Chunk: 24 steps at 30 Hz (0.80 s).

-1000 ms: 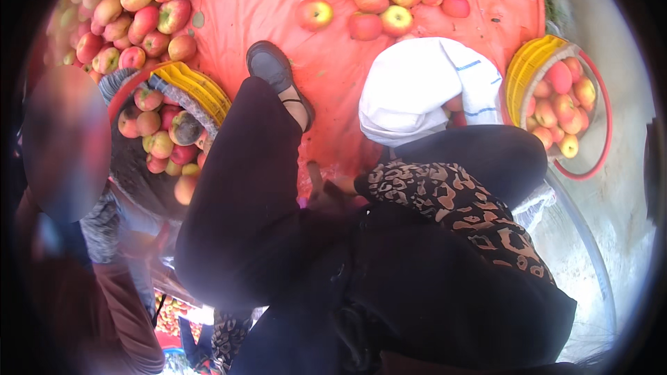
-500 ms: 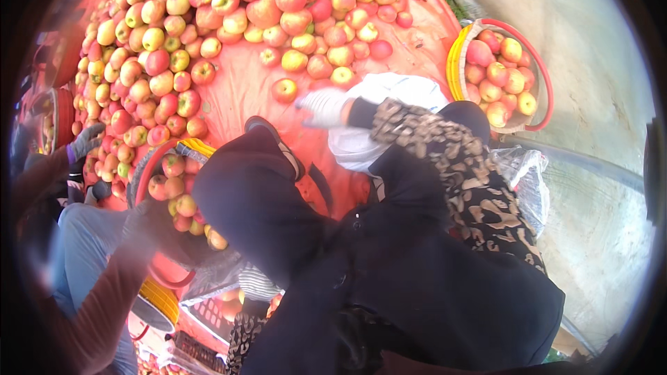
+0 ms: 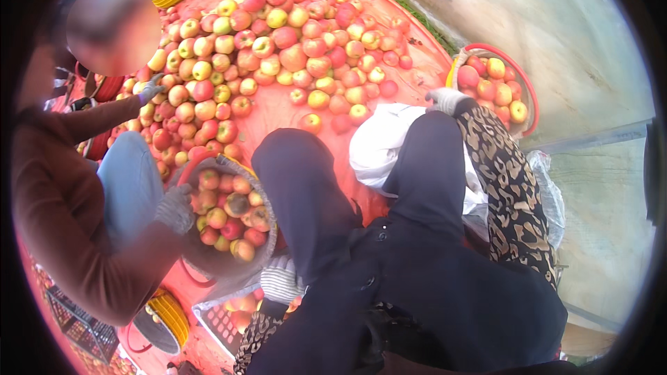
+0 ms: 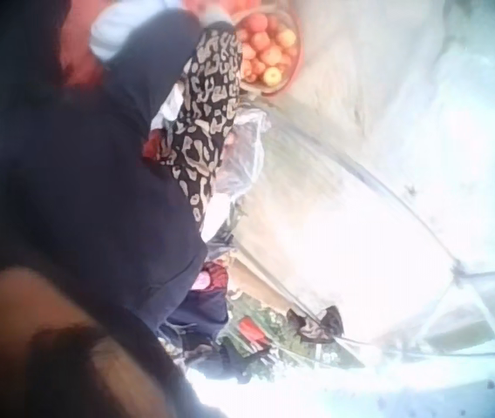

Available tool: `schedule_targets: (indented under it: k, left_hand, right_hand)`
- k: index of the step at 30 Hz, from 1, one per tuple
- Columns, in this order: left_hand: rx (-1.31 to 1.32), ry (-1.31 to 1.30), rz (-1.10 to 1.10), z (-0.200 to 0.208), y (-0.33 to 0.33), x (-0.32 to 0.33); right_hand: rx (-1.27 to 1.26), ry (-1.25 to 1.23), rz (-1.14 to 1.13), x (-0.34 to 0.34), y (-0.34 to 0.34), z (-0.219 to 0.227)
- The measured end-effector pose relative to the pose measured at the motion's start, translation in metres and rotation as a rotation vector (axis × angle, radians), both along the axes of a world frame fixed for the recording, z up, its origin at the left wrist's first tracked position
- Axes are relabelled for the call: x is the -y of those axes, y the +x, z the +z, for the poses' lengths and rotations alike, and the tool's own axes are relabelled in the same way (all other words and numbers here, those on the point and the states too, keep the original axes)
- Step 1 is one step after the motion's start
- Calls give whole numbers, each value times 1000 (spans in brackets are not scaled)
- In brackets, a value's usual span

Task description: The person sorts red and yellow apples from a large pile on a red tarp, picking them up by hand and placing them into a white sack and nearby baskets. The person works alongside others in an outdoor setting.

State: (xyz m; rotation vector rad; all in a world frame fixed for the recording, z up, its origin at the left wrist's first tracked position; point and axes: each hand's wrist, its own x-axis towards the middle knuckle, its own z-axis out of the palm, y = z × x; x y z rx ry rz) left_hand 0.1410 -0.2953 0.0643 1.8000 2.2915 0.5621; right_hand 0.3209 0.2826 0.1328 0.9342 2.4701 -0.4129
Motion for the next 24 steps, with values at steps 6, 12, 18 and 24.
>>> schedule_targets:
  k: [6, 12, 18, 24]
  left_hand:
    - [9, -19, -7, 21, -2, -10]
    - [23, 17, 42, 26, 3, -11]
    - [-26, 79, 96, 15, 6, -12]
    - [-25, 49, 191, 20, 13, -14]
  right_hand:
    - [18, -326, 4, 21, 21, -9]
    - [-505, -345, -49, 20, 4, 47]
    - [-581, -216, 126, 51, -65, 139]
    - [-629, -298, 377, 76, -109, 146]
